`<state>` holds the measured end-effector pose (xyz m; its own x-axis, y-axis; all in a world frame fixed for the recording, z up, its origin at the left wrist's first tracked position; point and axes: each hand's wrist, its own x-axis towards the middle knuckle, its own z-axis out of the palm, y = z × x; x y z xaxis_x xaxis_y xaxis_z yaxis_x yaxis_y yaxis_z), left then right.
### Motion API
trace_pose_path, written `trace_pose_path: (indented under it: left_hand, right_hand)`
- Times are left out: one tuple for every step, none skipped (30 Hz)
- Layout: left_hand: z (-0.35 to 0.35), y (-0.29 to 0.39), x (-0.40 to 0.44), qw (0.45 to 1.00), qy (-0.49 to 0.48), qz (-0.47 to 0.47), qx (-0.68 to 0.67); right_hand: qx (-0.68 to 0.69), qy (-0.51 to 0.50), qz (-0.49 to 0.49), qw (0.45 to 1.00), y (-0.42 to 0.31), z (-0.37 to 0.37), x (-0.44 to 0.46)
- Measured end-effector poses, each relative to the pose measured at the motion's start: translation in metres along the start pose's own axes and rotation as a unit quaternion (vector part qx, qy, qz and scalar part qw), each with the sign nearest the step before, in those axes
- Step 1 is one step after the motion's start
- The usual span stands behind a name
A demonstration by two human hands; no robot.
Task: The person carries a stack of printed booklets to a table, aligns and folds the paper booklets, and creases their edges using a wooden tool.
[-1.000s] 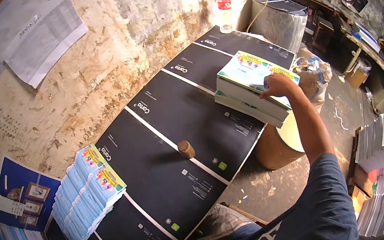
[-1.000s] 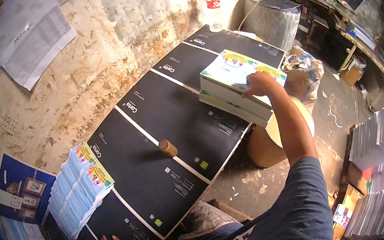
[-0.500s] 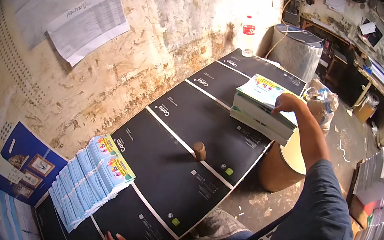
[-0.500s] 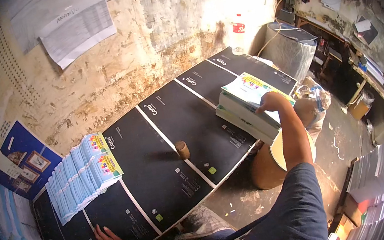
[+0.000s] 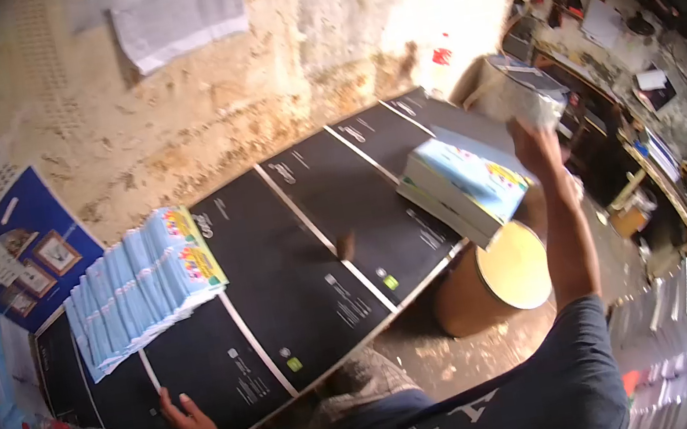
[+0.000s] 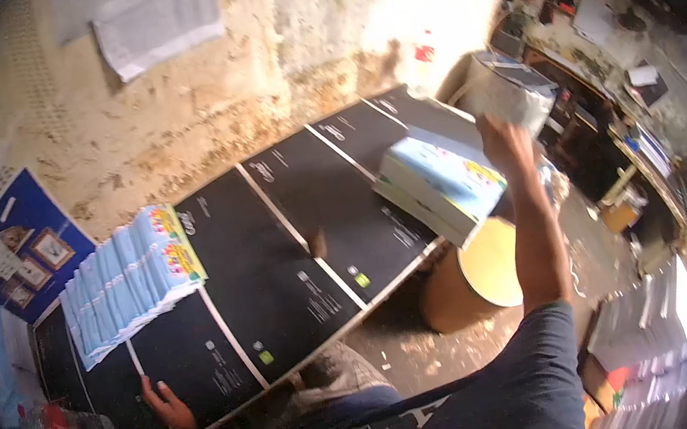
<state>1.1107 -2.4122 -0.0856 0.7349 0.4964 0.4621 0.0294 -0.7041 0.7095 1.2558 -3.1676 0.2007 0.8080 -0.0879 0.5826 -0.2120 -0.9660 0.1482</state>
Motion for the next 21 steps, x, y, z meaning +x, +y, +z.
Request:
trace_pose_path:
  left_hand:
    - [-0.004, 0.007, -0.002, 1.000, -0.025, 0.000, 0.000]
    - [-0.007, 0.020, 0.001, 0.996, -0.044, -0.020, -0.070]
    - [-0.012, 0.036, 0.003, 0.989, -0.054, -0.046, -0.132]
    - [-0.019, 0.073, 0.006, 0.984, -0.104, -0.033, -0.138]
    - [-0.016, 0.119, 0.012, 0.979, -0.145, -0.023, -0.139]
    - [-0.013, 0.152, 0.016, 0.967, -0.182, -0.031, -0.178]
    - [-0.010, 0.167, 0.020, 0.956, -0.213, 0.006, -0.201]
    - [-0.012, 0.186, 0.025, 0.939, -0.232, 0.031, -0.252]
    - [-0.013, 0.191, 0.030, 0.933, -0.238, 0.088, -0.255]
    - [-0.007, 0.185, 0.030, 0.931, -0.223, 0.083, -0.278]
    - [-0.006, 0.166, 0.031, 0.927, -0.204, 0.081, -0.303]
    - [-0.016, 0.145, 0.038, 0.910, -0.248, 0.032, -0.332]
    - [-0.022, 0.125, 0.043, 0.881, -0.294, -0.015, -0.371]
    - [-0.033, 0.102, 0.042, 0.893, -0.282, -0.070, -0.343]
    - [-0.039, 0.093, 0.042, 0.916, -0.267, -0.067, -0.293]
    - [-0.040, 0.078, 0.037, 0.919, -0.260, -0.080, -0.286]
    - [-0.039, 0.063, 0.030, 0.920, -0.254, -0.098, -0.281]
    - [-0.037, 0.052, 0.024, 0.919, -0.250, -0.116, -0.282]
    - [-0.035, 0.042, 0.018, 0.916, -0.248, -0.138, -0.284]
    - [-0.033, 0.039, 0.017, 0.916, -0.247, -0.136, -0.287]
    - [-0.031, 0.037, 0.014, 0.922, -0.237, -0.128, -0.278]
  right_hand:
    - [0.001, -0.005, 0.009, 1.000, -0.018, -0.043, 0.000]
    - [0.033, 0.013, -0.030, 0.999, -0.032, -0.079, 0.000]
    - [0.094, -0.026, -0.043, 0.994, -0.058, -0.116, -0.001]
    - [0.145, -0.012, -0.097, 0.985, -0.082, -0.133, -0.003]
    - [0.159, -0.040, -0.080, 0.983, -0.118, -0.150, -0.009]
    - [0.198, -0.071, -0.124, 0.970, -0.152, -0.155, -0.013]
    - [0.245, -0.100, -0.169, 0.949, -0.185, -0.149, -0.022]
    - [0.274, -0.106, -0.233, 0.927, -0.217, -0.137, -0.029]
    - [0.306, -0.106, -0.295, 0.899, -0.250, -0.125, -0.037]
    - [0.326, -0.148, -0.306, 0.882, -0.282, -0.121, -0.046]
    - [0.364, -0.132, -0.343, 0.856, -0.314, -0.115, -0.052]
    - [0.373, -0.135, -0.374, 0.838, -0.341, -0.109, -0.059]
    - [0.372, -0.135, -0.399, 0.827, -0.363, -0.103, -0.066]
    - [0.386, -0.124, -0.429, 0.807, -0.383, -0.093, -0.073]
    - [0.395, -0.115, -0.450, 0.793, -0.400, -0.080, -0.078]
    - [0.401, -0.120, -0.466, 0.780, -0.418, -0.067, -0.089]
    - [0.400, -0.123, -0.471, 0.777, -0.433, -0.047, -0.101]
    - [0.395, -0.130, -0.473, 0.777, -0.439, -0.042, -0.104]
    - [0.388, -0.143, -0.475, 0.777, -0.442, -0.038, -0.107]
    - [0.387, -0.190, -0.463, 0.775, -0.435, -0.043, -0.103]
    - [0.380, -0.201, -0.468, 0.772, -0.423, -0.046, -0.101]
